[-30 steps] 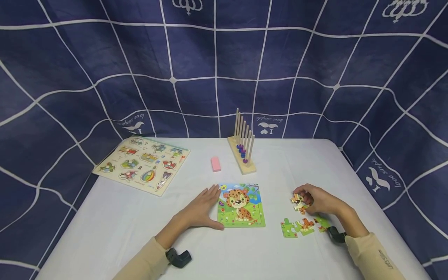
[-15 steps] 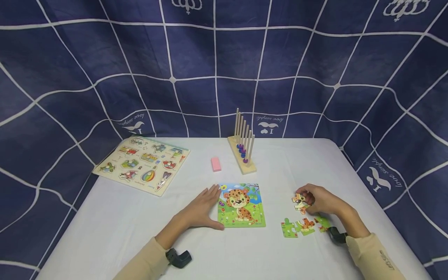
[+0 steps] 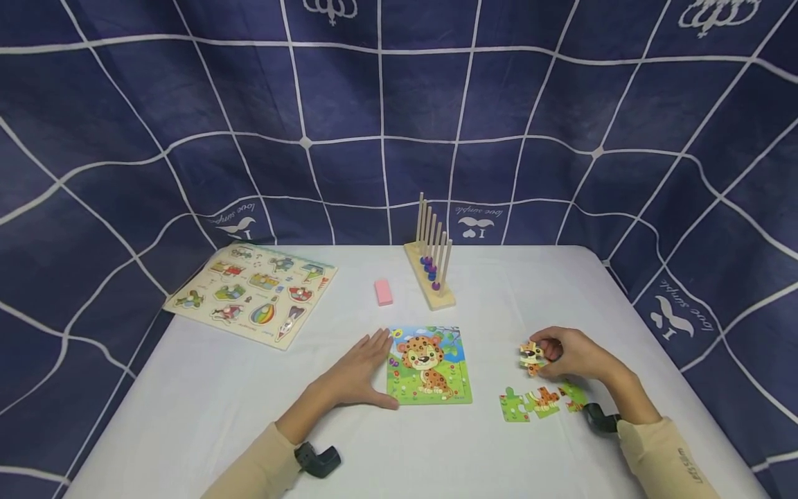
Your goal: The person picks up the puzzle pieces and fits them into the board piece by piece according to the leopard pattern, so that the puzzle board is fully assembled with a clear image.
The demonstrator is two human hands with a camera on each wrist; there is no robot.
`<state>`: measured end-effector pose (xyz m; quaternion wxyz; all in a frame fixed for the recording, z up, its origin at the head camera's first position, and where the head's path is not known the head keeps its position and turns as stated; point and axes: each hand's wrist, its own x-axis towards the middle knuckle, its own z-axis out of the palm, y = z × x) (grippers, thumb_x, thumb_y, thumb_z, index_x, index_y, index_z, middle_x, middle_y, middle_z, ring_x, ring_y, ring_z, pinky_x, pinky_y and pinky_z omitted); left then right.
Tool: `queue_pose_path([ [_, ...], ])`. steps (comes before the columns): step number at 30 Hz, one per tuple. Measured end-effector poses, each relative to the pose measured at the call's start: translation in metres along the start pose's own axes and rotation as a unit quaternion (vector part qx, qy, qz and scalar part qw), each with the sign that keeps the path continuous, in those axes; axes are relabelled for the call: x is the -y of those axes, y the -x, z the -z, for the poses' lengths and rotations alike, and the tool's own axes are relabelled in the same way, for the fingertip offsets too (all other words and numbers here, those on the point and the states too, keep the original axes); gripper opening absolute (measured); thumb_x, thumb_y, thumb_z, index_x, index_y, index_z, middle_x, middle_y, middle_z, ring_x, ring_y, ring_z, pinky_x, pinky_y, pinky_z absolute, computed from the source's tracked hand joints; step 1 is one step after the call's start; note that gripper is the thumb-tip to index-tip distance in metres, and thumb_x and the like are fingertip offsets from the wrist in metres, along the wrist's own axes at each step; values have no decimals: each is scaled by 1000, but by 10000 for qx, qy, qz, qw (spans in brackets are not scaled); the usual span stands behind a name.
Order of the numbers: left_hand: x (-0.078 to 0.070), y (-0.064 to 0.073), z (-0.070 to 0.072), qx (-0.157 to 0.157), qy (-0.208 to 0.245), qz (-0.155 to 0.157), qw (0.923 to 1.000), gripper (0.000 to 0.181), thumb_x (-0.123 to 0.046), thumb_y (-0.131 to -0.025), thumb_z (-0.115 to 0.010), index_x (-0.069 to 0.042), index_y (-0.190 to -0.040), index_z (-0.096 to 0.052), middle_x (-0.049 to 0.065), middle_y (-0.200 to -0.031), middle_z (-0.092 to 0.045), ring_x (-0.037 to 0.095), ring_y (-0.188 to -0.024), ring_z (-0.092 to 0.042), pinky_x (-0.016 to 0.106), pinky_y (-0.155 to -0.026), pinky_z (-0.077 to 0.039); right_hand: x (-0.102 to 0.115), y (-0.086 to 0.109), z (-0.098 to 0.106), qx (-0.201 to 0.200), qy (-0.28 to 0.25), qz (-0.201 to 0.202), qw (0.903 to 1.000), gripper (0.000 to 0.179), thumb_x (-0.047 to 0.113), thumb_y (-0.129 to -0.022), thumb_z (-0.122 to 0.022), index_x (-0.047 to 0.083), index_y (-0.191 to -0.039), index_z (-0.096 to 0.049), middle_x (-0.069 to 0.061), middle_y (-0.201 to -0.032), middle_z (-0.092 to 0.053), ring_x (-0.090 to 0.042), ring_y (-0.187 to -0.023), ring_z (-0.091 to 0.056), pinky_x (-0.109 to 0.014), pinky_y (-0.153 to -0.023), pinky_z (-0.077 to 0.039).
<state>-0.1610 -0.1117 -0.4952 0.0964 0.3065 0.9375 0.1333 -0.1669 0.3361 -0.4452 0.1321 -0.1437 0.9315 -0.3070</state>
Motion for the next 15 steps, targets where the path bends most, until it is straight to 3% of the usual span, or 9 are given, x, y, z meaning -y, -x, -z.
queue_pose_path([
  [15, 0, 1, 0, -5, 41, 13, 10000, 130, -87, -64, -60, -4, -155, -18, 10, -165, -11, 21, -154, -8, 40, -126, -11, 8, -3, -6, 49, -42, -96, 9999, 61, 16, -66, -88, -4, -117, -62, -4, -89, -58, -11, -78, -53, -19, -64, -48],
])
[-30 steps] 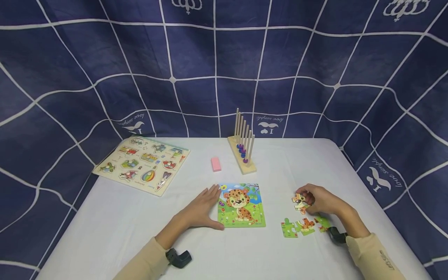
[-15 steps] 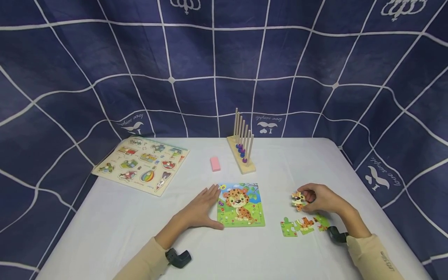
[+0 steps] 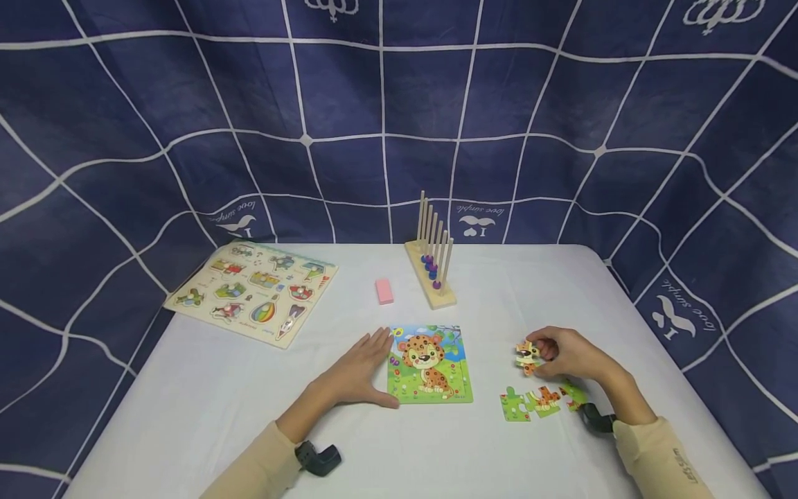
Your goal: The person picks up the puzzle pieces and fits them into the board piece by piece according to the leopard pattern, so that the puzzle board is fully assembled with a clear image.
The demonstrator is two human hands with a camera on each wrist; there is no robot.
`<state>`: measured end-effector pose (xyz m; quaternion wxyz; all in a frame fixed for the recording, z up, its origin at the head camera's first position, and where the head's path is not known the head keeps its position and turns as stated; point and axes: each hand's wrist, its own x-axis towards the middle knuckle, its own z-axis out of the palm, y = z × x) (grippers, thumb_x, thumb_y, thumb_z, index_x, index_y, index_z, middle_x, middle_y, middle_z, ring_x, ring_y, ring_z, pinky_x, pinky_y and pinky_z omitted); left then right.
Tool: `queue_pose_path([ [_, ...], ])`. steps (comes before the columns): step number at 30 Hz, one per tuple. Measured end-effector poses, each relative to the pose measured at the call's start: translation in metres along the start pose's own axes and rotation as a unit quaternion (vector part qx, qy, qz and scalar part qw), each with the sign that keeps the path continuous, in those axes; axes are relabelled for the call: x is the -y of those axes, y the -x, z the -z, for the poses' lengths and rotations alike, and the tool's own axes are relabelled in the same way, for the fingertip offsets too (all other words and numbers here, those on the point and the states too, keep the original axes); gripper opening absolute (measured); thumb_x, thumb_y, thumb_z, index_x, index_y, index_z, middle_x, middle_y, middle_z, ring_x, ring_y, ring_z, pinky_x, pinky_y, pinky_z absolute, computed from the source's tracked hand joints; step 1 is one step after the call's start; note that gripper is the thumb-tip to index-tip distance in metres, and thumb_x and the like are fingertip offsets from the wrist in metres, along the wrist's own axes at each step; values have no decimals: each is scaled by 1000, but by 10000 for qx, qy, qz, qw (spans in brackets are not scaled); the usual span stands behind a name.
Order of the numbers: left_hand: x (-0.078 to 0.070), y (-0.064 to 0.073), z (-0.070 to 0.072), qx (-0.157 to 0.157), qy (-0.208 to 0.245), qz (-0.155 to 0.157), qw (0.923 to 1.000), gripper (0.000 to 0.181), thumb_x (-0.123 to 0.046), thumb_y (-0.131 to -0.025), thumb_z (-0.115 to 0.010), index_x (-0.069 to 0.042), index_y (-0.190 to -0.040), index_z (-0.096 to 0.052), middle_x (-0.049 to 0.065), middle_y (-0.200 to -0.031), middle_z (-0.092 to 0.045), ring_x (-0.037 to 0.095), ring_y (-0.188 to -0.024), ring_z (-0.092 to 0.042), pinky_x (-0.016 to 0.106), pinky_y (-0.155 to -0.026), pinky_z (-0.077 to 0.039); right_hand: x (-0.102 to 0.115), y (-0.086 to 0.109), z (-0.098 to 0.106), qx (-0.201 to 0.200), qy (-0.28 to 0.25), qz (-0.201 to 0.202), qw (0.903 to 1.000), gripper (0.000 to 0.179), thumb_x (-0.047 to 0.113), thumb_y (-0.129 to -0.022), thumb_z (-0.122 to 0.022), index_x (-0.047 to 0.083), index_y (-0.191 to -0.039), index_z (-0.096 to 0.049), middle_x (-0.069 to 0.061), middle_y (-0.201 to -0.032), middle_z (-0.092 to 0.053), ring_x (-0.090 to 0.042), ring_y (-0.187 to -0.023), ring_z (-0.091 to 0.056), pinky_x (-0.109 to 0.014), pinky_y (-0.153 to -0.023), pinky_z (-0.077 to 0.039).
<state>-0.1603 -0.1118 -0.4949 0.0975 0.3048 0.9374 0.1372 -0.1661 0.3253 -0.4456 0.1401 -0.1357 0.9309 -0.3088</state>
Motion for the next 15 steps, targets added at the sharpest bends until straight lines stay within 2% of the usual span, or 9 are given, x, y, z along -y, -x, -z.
queue_pose_path([
  [10, -1, 0, 1, 1, -8, -28, 10000, 130, -86, -63, -61, -3, -155, -19, 12, -164, -11, 23, -153, -10, 41, -126, -12, 9, -2, -4, -64, 52, 454, 9989, 56, 13, -69, -85, -6, -117, -62, -3, -87, -57, -8, -76, -51, -19, -62, -46],
  [15, -1, 1, 2, -24, 51, -53, 10000, 130, -85, -64, -62, -2, -154, -20, 11, -164, -12, 23, -153, -10, 41, -126, -12, 18, -6, -10, -103, 178, 549, 9983, 56, 13, -69, -84, -5, -118, -63, -2, -88, -58, -9, -77, -52, -19, -64, -48],
])
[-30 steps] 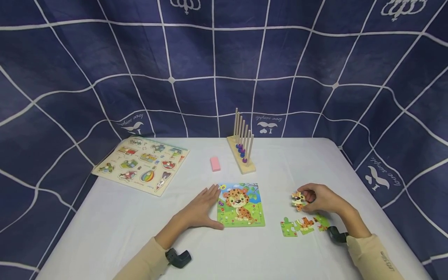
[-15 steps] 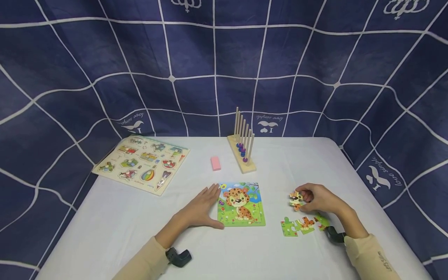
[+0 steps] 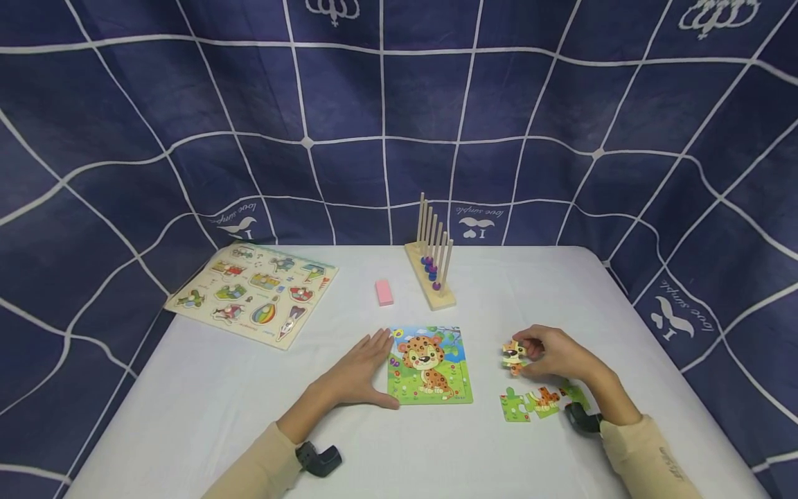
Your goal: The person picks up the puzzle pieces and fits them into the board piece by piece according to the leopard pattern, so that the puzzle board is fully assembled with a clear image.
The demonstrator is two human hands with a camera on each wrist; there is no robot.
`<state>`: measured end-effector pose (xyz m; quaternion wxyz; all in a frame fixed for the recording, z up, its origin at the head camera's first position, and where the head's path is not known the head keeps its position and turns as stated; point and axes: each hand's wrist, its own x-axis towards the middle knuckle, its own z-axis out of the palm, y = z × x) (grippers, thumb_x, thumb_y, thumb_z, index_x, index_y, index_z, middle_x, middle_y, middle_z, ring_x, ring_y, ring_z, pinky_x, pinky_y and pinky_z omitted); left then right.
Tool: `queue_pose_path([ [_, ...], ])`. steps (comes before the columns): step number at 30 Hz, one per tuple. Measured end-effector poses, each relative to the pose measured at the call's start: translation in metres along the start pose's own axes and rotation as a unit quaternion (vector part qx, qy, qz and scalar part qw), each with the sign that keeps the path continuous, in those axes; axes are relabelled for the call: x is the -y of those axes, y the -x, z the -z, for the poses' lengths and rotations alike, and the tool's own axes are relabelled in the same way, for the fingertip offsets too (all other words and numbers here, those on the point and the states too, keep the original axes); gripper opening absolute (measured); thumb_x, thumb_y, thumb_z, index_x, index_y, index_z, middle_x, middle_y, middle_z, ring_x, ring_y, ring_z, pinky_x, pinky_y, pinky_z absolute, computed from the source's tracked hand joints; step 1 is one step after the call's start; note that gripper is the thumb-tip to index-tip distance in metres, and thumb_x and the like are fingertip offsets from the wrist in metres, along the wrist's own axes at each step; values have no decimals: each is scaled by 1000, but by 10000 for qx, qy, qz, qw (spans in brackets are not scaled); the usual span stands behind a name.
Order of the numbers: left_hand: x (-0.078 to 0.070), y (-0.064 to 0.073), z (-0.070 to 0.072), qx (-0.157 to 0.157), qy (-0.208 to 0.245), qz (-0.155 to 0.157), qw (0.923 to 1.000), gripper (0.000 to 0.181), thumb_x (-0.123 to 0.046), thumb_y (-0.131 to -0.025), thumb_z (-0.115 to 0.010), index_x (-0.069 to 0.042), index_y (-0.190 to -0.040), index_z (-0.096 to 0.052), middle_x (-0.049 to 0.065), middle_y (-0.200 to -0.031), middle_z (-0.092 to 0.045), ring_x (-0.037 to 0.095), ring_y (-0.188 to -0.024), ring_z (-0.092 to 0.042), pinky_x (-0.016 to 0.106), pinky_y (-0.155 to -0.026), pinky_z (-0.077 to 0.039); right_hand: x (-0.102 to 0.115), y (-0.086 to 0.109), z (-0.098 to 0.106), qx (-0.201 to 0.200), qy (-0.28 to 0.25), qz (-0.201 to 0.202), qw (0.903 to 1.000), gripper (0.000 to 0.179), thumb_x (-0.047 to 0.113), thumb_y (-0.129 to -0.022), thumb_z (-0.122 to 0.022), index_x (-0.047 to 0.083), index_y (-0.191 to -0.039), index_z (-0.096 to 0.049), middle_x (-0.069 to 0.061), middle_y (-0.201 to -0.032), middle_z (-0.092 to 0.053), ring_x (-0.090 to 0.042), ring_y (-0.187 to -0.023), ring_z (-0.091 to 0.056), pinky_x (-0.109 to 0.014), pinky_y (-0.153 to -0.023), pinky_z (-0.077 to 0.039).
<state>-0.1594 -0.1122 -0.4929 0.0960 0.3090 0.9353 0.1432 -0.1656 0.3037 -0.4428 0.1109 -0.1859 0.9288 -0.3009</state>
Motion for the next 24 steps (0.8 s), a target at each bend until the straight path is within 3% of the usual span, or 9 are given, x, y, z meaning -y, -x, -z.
queue_pose_path([
  [7, 1, 0, -2, -8, -44, 24, 10000, 130, -87, -64, -60, -3, -155, -19, 10, -165, -12, 21, -154, -9, 40, -126, -12, 10, -9, -7, -91, 6, -6, 10000, 59, 9, -69, -83, -3, -122, -61, -1, -92, -58, -10, -81, -53, -23, -68, -51],
  [24, -1, 0, -1, 11, -4, 43, 10000, 130, -87, -63, -60, -3, -154, -21, 10, -164, -12, 22, -154, -9, 41, -126, -12, 39, -29, -21, -48, 30, 516, 9987, 59, 12, -68, -85, -2, -121, -63, 0, -89, -60, -9, -80, -54, -23, -69, -52],
])
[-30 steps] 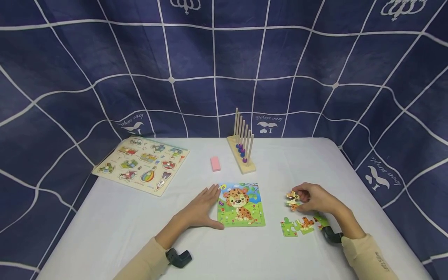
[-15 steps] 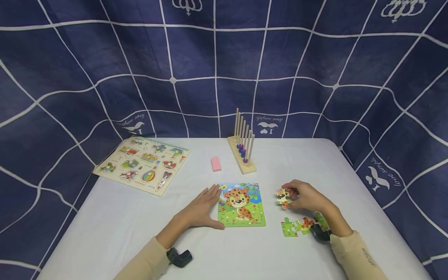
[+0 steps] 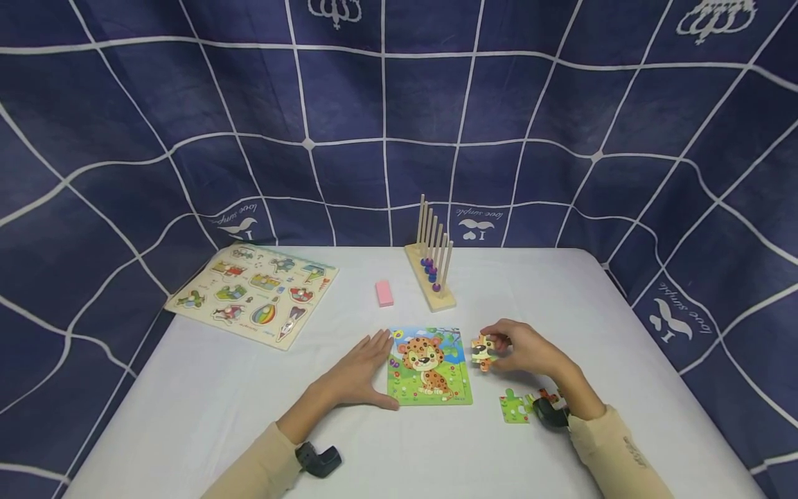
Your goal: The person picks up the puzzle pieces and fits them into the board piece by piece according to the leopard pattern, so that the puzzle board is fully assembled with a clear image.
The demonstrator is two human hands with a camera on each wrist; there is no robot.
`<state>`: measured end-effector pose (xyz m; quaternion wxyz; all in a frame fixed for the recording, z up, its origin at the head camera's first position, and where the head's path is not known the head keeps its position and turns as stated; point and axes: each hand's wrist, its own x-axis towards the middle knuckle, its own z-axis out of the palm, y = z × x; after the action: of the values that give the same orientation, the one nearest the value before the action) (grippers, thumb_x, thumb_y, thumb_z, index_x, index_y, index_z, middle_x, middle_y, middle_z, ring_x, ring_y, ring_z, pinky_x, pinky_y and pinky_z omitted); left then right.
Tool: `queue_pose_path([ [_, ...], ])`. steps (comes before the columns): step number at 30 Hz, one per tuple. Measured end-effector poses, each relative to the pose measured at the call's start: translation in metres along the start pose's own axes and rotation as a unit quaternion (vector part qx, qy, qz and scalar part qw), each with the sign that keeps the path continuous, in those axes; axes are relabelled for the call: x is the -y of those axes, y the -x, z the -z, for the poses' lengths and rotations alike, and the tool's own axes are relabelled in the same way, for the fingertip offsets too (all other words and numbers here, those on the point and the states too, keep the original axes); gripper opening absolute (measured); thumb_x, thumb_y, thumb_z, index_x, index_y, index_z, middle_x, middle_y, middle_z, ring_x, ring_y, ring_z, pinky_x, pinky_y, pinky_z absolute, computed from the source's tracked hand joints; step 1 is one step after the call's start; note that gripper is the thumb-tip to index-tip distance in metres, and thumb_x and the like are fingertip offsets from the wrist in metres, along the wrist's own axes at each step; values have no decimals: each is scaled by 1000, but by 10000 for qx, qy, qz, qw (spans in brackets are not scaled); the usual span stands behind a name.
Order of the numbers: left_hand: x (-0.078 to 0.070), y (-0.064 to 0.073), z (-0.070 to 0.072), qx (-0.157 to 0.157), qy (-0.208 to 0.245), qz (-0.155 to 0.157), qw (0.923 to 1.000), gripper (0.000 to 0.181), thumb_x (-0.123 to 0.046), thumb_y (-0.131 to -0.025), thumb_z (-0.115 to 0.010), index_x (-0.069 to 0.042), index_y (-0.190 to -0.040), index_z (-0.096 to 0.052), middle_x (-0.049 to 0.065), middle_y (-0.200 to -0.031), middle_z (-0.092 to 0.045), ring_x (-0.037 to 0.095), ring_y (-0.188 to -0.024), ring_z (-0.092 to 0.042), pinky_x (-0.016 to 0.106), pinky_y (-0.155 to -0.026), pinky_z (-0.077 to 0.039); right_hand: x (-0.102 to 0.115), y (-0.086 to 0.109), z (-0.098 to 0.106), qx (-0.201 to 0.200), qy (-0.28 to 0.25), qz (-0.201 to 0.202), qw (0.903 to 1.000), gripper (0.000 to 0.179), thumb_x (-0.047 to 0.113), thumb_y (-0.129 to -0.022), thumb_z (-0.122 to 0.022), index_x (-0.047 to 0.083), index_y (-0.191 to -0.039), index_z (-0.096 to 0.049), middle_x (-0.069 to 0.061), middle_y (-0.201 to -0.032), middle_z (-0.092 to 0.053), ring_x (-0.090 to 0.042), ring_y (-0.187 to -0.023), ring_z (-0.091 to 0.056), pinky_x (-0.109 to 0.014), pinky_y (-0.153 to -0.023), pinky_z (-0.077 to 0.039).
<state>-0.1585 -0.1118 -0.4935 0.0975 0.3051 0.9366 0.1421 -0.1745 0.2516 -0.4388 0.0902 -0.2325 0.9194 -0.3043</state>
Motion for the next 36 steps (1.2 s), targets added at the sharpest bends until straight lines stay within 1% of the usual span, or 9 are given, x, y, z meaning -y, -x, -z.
queue_pose_path([
  [5, 1, 0, 0, 14, -5, 29, 10000, 130, -88, -63, -59, -4, -155, -19, 10, -165, -11, 22, -154, -8, 41, -126, -12, 15, -10, -10, 136, 98, 201, 9997, 58, 11, -69, -84, -2, -122, -63, 2, -88, -59, -9, -79, -53, -24, -69, -52],
  [9, 1, -1, -1, 11, -38, 23, 10000, 131, -89, -63, -57, -4, -155, -18, 9, -165, -11, 21, -154, -8, 40, -126, -11, 26, -17, -20, 239, 225, 402, 9987, 58, 12, -70, -83, -2, -123, -63, 2, -87, -57, -8, -78, -50, -22, -67, -49],
  [11, 2, -1, -2, -8, -58, 6, 10000, 131, -89, -63, -57, -4, -155, -19, 10, -165, -11, 22, -154, -8, 40, -126, -12, 29, -20, -24, 246, 298, 562, 9977, 57, 13, -70, -83, -2, -122, -64, 2, -86, -56, -8, -77, -49, -21, -65, -47],
  [15, 1, -1, -2, -13, -51, -18, 10000, 131, -89, -63, -57, -4, -155, -19, 10, -164, -11, 22, -154, -8, 41, -126, -12, 36, -26, -32, 259, 365, 726, 9964, 55, 14, -70, -84, -1, -120, -65, 1, -86, -58, -8, -76, -51, -19, -65, -48],
  [20, 1, 0, -1, -15, -28, -53, 10000, 130, -87, -64, -59, -3, -155, -19, 11, -164, -10, 22, -154, -8, 41, -126, -11, 44, -33, -41, 263, 296, 699, 9968, 56, 13, -69, -84, 0, -119, -65, 0, -86, -60, -9, -76, -53, -19, -67, -50],
  [26, 1, 0, -2, -5, -23, -54, 10000, 130, -88, -64, -58, -4, -155, -19, 11, -164, -10, 22, -154, -8, 41, -126, -12, 50, -41, -51, 351, 245, 698, 9966, 56, 14, -69, -85, 1, -120, -65, 1, -89, -62, -10, -78, -55, -19, -69, -50],
  [36, 2, 0, -2, 16, -19, -26, 10000, 130, -87, -64, -59, -4, -155, -18, 10, -165, -9, 22, -154, -8, 41, -126, -11, 58, -51, -59, 487, 454, 626, 9958, 53, 18, -71, -84, 2, -118, -66, 3, -86, -59, -12, -76, -53, -19, -66, -45],
])
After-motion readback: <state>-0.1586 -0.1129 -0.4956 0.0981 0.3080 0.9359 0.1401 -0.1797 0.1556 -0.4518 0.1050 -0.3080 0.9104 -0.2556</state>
